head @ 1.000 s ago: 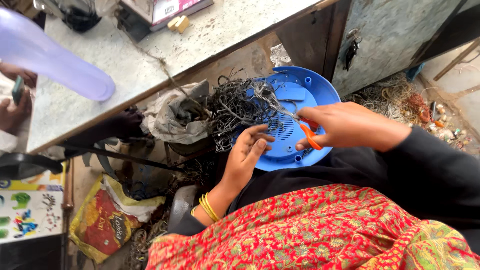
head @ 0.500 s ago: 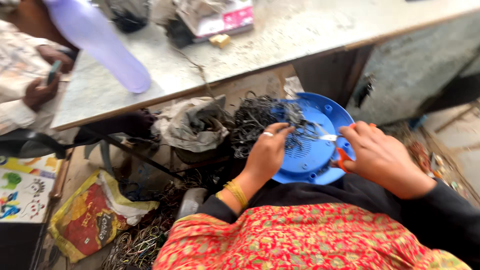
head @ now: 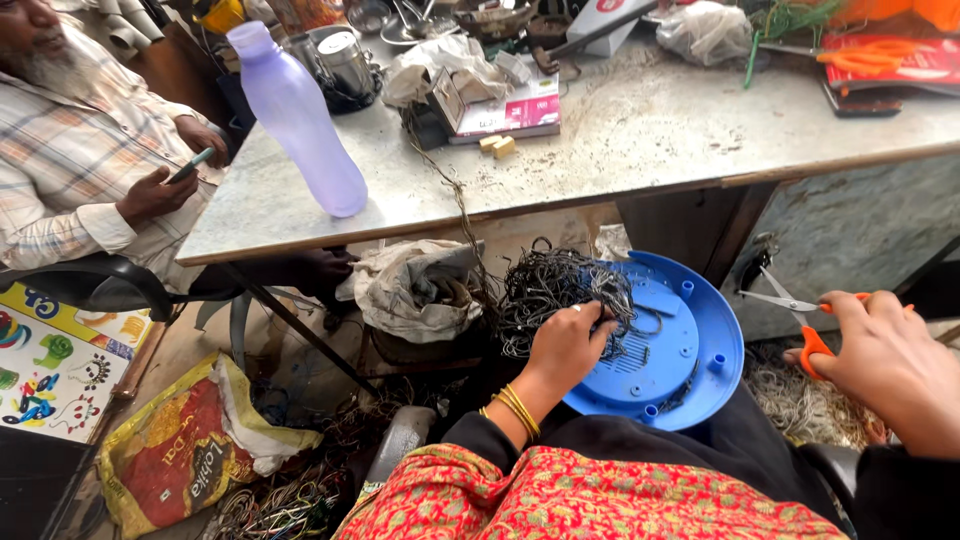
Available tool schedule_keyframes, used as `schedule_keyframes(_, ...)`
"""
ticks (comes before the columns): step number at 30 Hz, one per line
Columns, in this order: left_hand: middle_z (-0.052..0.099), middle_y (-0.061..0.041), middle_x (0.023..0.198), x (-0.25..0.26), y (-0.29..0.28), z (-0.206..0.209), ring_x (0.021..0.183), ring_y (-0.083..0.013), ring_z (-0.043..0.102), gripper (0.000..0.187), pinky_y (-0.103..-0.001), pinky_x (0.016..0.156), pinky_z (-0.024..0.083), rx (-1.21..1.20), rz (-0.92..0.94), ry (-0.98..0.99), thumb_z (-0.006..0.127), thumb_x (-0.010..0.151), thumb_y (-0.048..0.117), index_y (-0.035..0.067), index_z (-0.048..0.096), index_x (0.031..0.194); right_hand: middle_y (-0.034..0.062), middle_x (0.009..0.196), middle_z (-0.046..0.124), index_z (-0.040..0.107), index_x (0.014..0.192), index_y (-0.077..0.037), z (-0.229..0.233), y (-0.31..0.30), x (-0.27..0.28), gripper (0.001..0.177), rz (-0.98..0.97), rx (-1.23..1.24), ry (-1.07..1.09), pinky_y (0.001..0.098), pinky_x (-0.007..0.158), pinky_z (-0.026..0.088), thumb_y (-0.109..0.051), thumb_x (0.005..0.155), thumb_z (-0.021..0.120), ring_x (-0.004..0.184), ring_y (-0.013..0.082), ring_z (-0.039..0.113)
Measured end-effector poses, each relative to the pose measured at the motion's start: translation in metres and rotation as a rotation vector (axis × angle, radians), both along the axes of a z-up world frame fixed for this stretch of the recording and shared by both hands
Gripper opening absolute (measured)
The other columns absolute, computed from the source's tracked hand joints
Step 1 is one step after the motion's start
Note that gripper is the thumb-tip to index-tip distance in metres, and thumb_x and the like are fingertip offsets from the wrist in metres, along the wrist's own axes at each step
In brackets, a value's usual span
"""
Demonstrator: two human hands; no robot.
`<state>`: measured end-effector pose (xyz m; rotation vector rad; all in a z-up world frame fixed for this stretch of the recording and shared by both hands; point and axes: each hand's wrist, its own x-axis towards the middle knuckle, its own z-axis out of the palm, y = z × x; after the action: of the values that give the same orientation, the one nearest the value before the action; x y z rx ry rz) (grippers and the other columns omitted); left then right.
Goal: The person uses orange-handled scissors to cut tangled black wires into shorter pieces. The person repeatedly picks up wire strands from a blue plastic tray, snips them, and drops the cut pieces back onto the tray.
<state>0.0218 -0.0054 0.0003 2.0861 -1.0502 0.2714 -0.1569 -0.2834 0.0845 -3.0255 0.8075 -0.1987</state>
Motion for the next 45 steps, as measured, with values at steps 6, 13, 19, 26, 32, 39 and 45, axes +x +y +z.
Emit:
schedule_keyframes(6, 0.071, -0.017, 0.09, -0.013, 0.005, 0.0, 0.086, -0.0383, 0.069, 0.021, -0.046, 0.073, 0.053, -0.188, -0.061, 0.115, 0.069, 0.098, 0.026, 0.005, 0.068, 0.097, 0.0107, 0.104, 0.073, 0.066, 0.124, -0.013, -0.024, 0.021, 0.01, 0.066, 0.086, 0.807, 0.054, 0.0379, 0.082, 0.06, -0.042, 0.07, 0.092, 0.094, 0.0218, 0.076)
schedule_keyframes(13, 0.068, -0.006, 0.079, -0.003, 0.005, -0.043, 0.069, -0.0165, 0.063, 0.02, -0.032, 0.063, 0.051, -0.441, -0.036, 0.591, 0.063, 0.105, 0.022, 0.002, 0.061, 0.106, 0.0042, 0.09, 0.072, 0.069, 0.118, -0.004, -0.081, 0.044, 0.02, 0.049, 0.445, 1.464, 0.264, 0.028, 0.066, 0.054, -0.034, 0.081, 0.081, 0.079, 0.0116, 0.068)
schedule_keyframes(19, 0.069, 0.001, 0.088, -0.004, 0.004, -0.046, 0.073, -0.0051, 0.065, 0.015, -0.021, 0.059, 0.05, -0.572, -0.127, 0.819, 0.065, 0.102, 0.017, 0.004, 0.061, 0.107, 0.005, 0.073, 0.072, 0.07, 0.106, -0.003, -0.092, 0.064, 0.028, 0.039, 0.336, 1.49, 0.36, 0.0247, 0.045, 0.04, -0.037, 0.086, 0.075, 0.05, 0.0085, 0.055)
schedule_keyframes(26, 0.072, 0.0, 0.085, -0.014, 0.006, -0.036, 0.069, -0.0056, 0.066, 0.017, -0.021, 0.058, 0.049, -0.515, -0.095, 0.766, 0.068, 0.1, 0.019, 0.004, 0.062, 0.106, 0.0058, 0.069, 0.072, 0.071, 0.1, -0.002, -0.089, 0.072, 0.033, 0.041, 0.324, 1.439, 0.323, 0.0252, 0.042, 0.036, -0.04, 0.086, 0.076, 0.044, 0.0074, 0.05)
schedule_keyframes(32, 0.07, -0.003, 0.08, -0.015, 0.005, -0.044, 0.066, -0.0057, 0.06, 0.021, -0.02, 0.06, 0.046, -0.518, -0.101, 0.758, 0.073, 0.099, 0.018, 0.001, 0.062, 0.104, 0.0064, 0.067, 0.071, 0.075, 0.103, -0.004, -0.097, 0.072, 0.035, 0.04, 0.251, 1.385, 0.308, 0.0267, 0.042, 0.036, -0.038, 0.081, 0.08, 0.045, 0.0096, 0.051)
schedule_keyframes(39, 0.058, 0.003, 0.101, -0.027, 0.006, -0.023, 0.075, -0.003, 0.059, 0.045, -0.019, 0.058, 0.049, -0.672, -0.065, 0.6, 0.075, 0.089, 0.018, 0.006, 0.046, 0.121, 0.0014, 0.066, 0.068, 0.078, 0.102, -0.003, -0.105, 0.069, 0.035, 0.04, 0.272, 1.347, 0.202, 0.0257, 0.048, 0.042, -0.033, 0.076, 0.086, 0.056, 0.007, 0.06)
schedule_keyframes(45, 0.057, -0.005, 0.097, -0.034, 0.012, 0.0, 0.077, -0.014, 0.051, 0.032, -0.025, 0.064, 0.044, -0.522, 0.101, 0.228, 0.082, 0.088, 0.01, 0.008, 0.06, 0.111, 0.0027, 0.061, 0.065, 0.079, 0.097, -0.003, -0.114, 0.059, 0.038, 0.038, 0.251, 1.366, 0.193, 0.0277, 0.045, 0.039, -0.035, 0.078, 0.085, 0.051, 0.0094, 0.055)
